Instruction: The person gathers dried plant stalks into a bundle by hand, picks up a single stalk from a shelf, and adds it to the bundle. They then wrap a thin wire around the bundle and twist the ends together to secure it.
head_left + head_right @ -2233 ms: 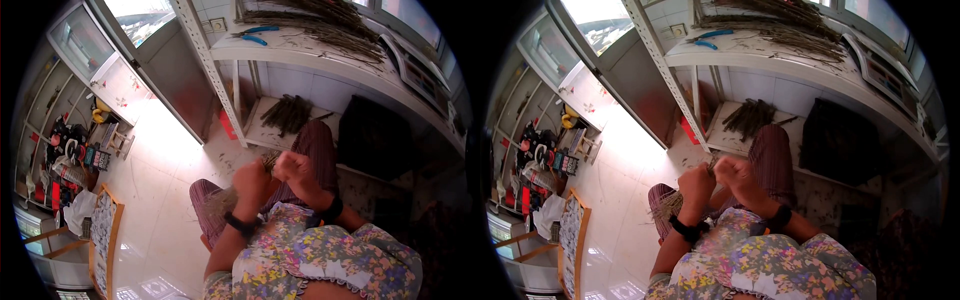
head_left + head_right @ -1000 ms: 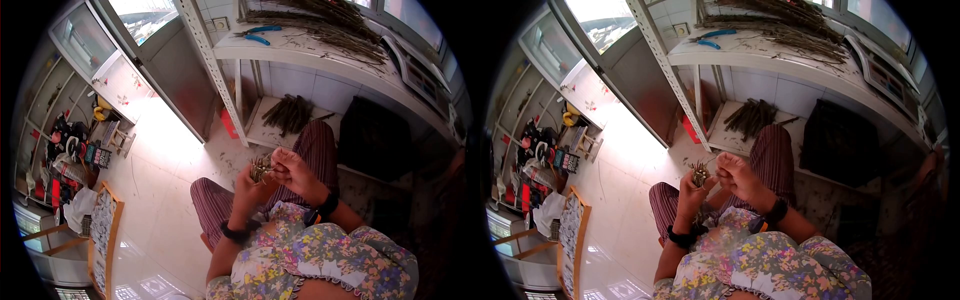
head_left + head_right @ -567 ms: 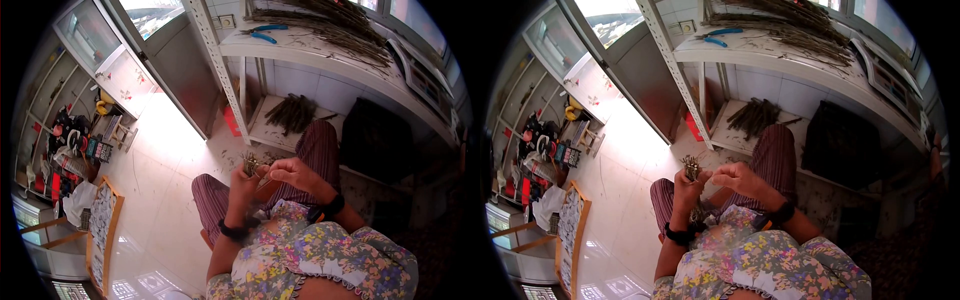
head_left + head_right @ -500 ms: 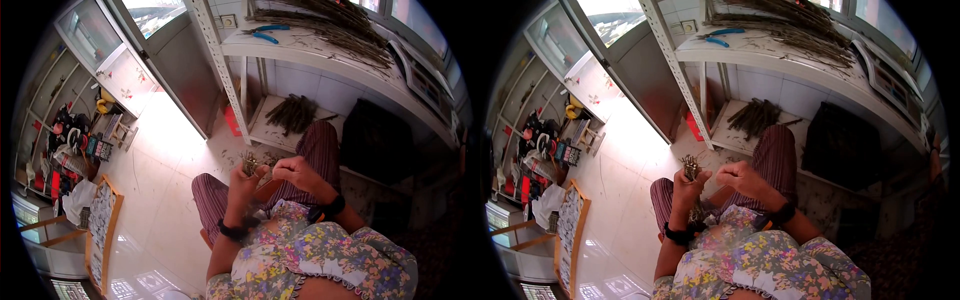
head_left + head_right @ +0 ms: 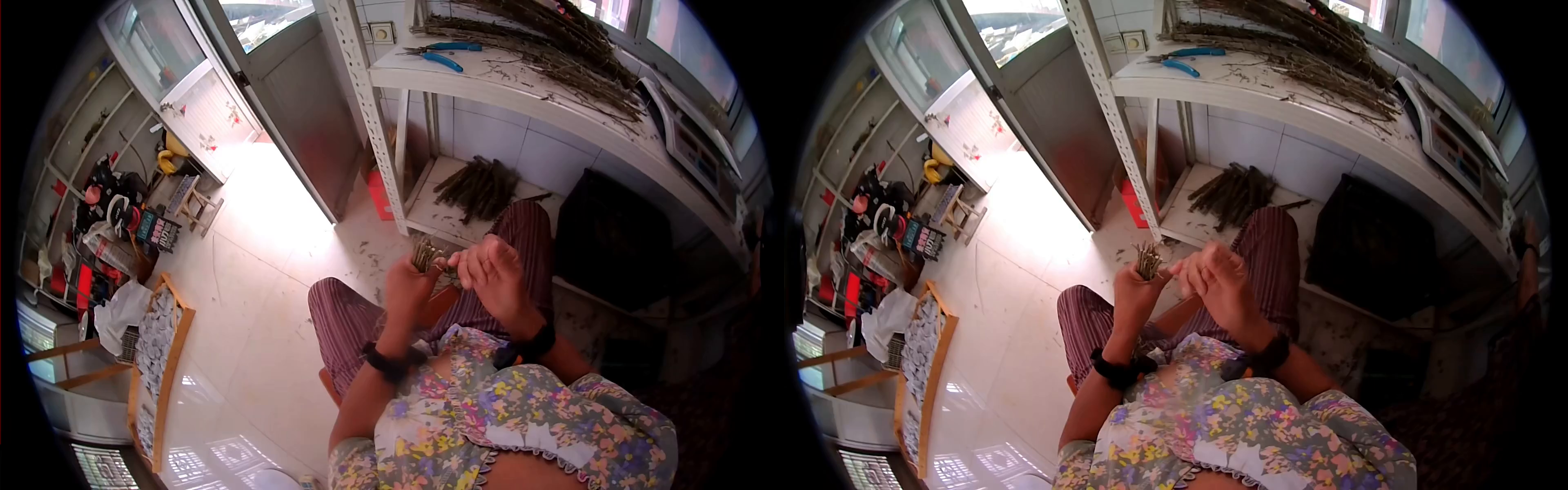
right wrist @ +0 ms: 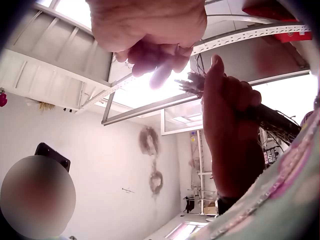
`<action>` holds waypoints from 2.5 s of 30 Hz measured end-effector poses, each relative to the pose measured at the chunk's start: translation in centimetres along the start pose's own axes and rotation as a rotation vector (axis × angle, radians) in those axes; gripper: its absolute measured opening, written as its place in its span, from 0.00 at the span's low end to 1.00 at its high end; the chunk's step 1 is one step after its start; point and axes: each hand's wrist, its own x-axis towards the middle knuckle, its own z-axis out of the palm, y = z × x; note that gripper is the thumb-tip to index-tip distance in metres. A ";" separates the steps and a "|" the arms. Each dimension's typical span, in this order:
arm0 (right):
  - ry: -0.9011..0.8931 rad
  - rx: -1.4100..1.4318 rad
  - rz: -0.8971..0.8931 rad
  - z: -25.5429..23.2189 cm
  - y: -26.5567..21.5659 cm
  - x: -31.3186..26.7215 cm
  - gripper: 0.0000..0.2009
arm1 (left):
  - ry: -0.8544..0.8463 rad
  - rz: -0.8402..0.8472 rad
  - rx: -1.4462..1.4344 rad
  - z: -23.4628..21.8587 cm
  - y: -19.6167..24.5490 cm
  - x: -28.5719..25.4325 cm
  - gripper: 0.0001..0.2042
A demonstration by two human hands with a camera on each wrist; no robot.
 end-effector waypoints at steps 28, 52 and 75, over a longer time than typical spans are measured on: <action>-0.086 -0.468 0.125 2.0 -1.0 -1.7 0.20 | 0.009 -0.082 0.862 1.0 -2.2 1.9 0.09; 0.246 0.214 0.148 -0.9 2.0 0.1 0.20 | -0.036 0.183 -0.023 0.9 0.7 0.0 0.08; -0.084 -0.678 -0.049 1.1 0.3 -1.6 0.15 | -0.052 -0.200 0.774 1.6 -0.4 2.7 0.11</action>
